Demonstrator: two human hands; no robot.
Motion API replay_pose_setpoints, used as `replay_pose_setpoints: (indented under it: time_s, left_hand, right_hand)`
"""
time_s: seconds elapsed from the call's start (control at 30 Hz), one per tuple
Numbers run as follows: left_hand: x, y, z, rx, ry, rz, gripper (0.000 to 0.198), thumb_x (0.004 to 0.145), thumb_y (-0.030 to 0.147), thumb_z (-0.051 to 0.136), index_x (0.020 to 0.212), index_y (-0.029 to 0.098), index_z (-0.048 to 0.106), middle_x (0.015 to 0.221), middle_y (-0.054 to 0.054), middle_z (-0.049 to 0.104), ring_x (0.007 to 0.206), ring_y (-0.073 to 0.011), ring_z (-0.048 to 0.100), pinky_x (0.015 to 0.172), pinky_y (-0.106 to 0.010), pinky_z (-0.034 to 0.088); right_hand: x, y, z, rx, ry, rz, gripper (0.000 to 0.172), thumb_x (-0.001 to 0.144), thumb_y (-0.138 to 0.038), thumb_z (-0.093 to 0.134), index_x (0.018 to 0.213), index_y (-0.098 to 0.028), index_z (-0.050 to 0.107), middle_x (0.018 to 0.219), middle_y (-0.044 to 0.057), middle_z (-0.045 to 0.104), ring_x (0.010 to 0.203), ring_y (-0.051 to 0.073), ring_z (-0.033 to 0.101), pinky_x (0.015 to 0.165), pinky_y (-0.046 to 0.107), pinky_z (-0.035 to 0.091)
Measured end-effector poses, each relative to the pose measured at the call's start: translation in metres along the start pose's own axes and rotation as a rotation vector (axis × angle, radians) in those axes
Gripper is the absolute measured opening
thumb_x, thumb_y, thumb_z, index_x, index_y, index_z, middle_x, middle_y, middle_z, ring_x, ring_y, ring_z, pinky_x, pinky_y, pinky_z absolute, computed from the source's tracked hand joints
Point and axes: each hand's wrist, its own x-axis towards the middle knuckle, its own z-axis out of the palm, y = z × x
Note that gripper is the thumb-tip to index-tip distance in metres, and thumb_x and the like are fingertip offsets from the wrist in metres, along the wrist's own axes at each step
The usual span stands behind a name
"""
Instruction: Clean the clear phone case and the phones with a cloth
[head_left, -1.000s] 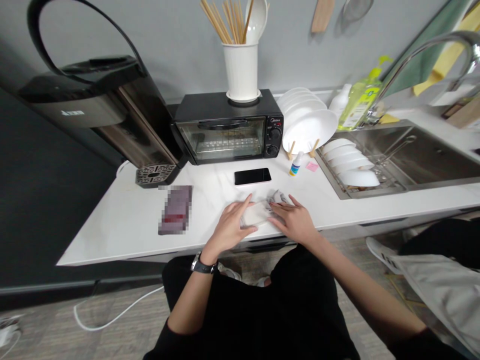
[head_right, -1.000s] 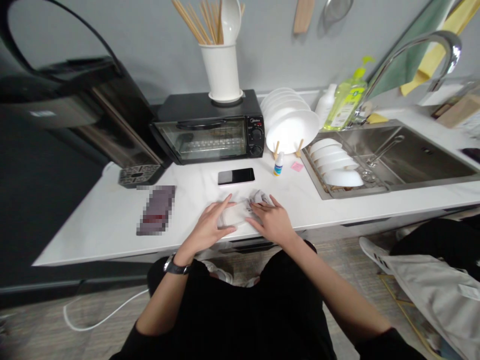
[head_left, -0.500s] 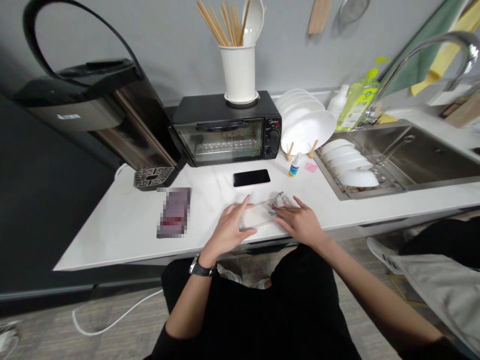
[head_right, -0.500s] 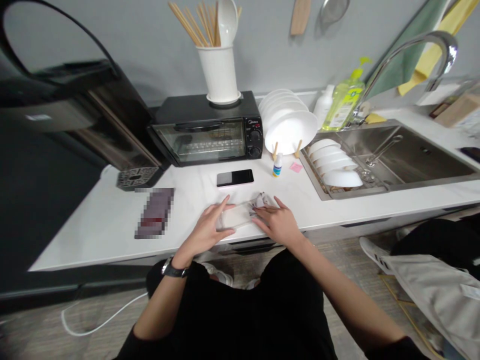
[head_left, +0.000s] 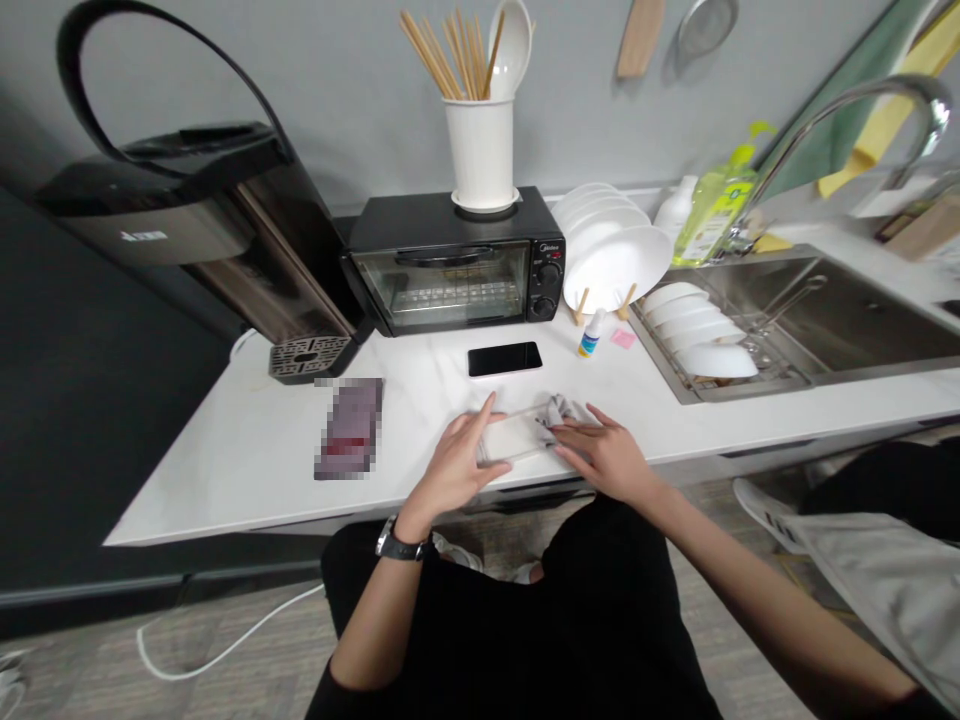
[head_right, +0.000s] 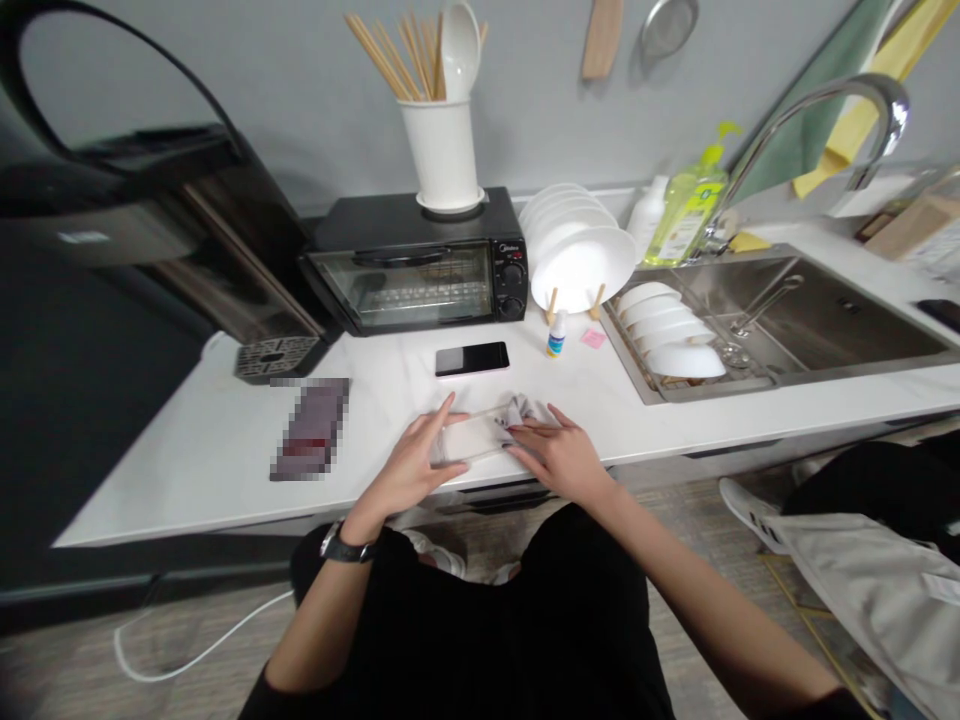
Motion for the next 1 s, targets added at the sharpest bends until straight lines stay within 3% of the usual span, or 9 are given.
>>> replay_pose_setpoints:
  time_s: [0.07,0.17,0.3,0.43,0.57,0.7,0.83,0.9,1.0]
  left_hand:
    - [0.003,-0.001,0.001,0.0,0.0,0.008,0.11,0.089,0.034,0.08,0.171,0.034,0.006,0.153,-0.006,0.059,0.135,-0.0323,0.049,0.119,-0.051,0.036]
    - [0.003,-0.005,0.003,-0.013,0.025,-0.011,0.104,0.091,0.039,0.078,0.171,0.028,0.013,0.15,-0.011,0.06,0.133,-0.0323,0.05,0.115,-0.049,0.04]
    - [-0.002,-0.008,0.005,0.014,0.061,-0.069,0.098,0.092,0.035,0.075,0.17,0.024,0.018,0.145,-0.014,0.06,0.127,-0.0316,0.053,0.108,-0.046,0.046]
    - [-0.002,-0.002,0.003,0.027,0.051,-0.036,0.104,0.09,0.035,0.078,0.171,0.03,0.013,0.149,-0.009,0.061,0.131,-0.0312,0.051,0.113,-0.047,0.042]
    - [0.003,0.002,0.002,0.019,0.033,-0.017,0.108,0.088,0.034,0.081,0.17,0.033,0.011,0.152,-0.006,0.061,0.132,-0.0308,0.052,0.116,-0.049,0.038]
    - [0.004,-0.001,0.003,0.021,0.038,-0.01,0.103,0.089,0.039,0.079,0.17,0.03,0.017,0.147,-0.009,0.063,0.129,-0.0318,0.053,0.114,-0.049,0.04]
    - [-0.003,-0.004,0.001,-0.027,0.021,-0.041,0.102,0.089,0.036,0.078,0.17,0.028,0.018,0.141,-0.012,0.062,0.125,-0.0304,0.056,0.108,-0.045,0.046]
    - [-0.005,-0.004,-0.001,-0.039,0.021,-0.055,0.104,0.088,0.035,0.08,0.17,0.03,0.016,0.141,-0.01,0.062,0.126,-0.0299,0.057,0.109,-0.044,0.046]
    - [-0.003,-0.002,-0.002,-0.035,0.017,-0.04,0.109,0.087,0.036,0.081,0.171,0.032,0.012,0.146,-0.008,0.063,0.134,-0.0304,0.053,0.117,-0.047,0.038]
  right_hand:
    - [0.01,-0.005,0.008,-0.072,0.043,0.031,0.04,0.108,-0.043,0.052,0.134,-0.017,0.069,0.134,0.015,0.074,0.128,0.032,0.069,0.123,0.06,0.039]
    - [0.036,-0.036,0.033,-0.048,0.051,-0.018,0.06,0.101,-0.057,0.061,0.139,-0.011,0.065,0.14,0.021,0.069,0.132,0.035,0.065,0.122,0.058,0.04]
    - [0.05,-0.068,0.047,0.137,-0.028,-0.144,0.05,0.101,-0.058,0.06,0.13,-0.018,0.069,0.128,0.013,0.077,0.126,0.029,0.069,0.122,0.051,0.043]
    - [0.027,-0.037,0.02,0.171,-0.077,-0.134,0.033,0.107,-0.047,0.056,0.128,-0.026,0.071,0.131,0.005,0.077,0.13,0.026,0.068,0.124,0.052,0.039]
    - [0.015,0.003,-0.003,0.002,-0.012,0.0,0.032,0.11,-0.04,0.051,0.126,-0.023,0.073,0.129,0.008,0.077,0.125,0.027,0.071,0.124,0.058,0.038]
    - [0.032,-0.024,0.021,-0.052,0.05,-0.003,0.045,0.103,-0.055,0.06,0.123,-0.016,0.073,0.131,0.017,0.075,0.129,0.033,0.068,0.122,0.059,0.04]
    - [0.04,-0.069,0.048,0.137,0.023,-0.135,0.053,0.099,-0.062,0.062,0.127,-0.018,0.071,0.133,0.014,0.075,0.13,0.029,0.067,0.123,0.051,0.042]
    - [0.031,-0.065,0.042,0.175,0.001,-0.137,0.046,0.103,-0.055,0.06,0.131,-0.021,0.069,0.136,0.01,0.074,0.133,0.026,0.066,0.124,0.051,0.04]
    - [0.012,-0.028,0.015,0.133,-0.012,-0.073,0.031,0.108,-0.041,0.055,0.13,-0.027,0.07,0.133,0.005,0.075,0.13,0.024,0.068,0.125,0.053,0.038]
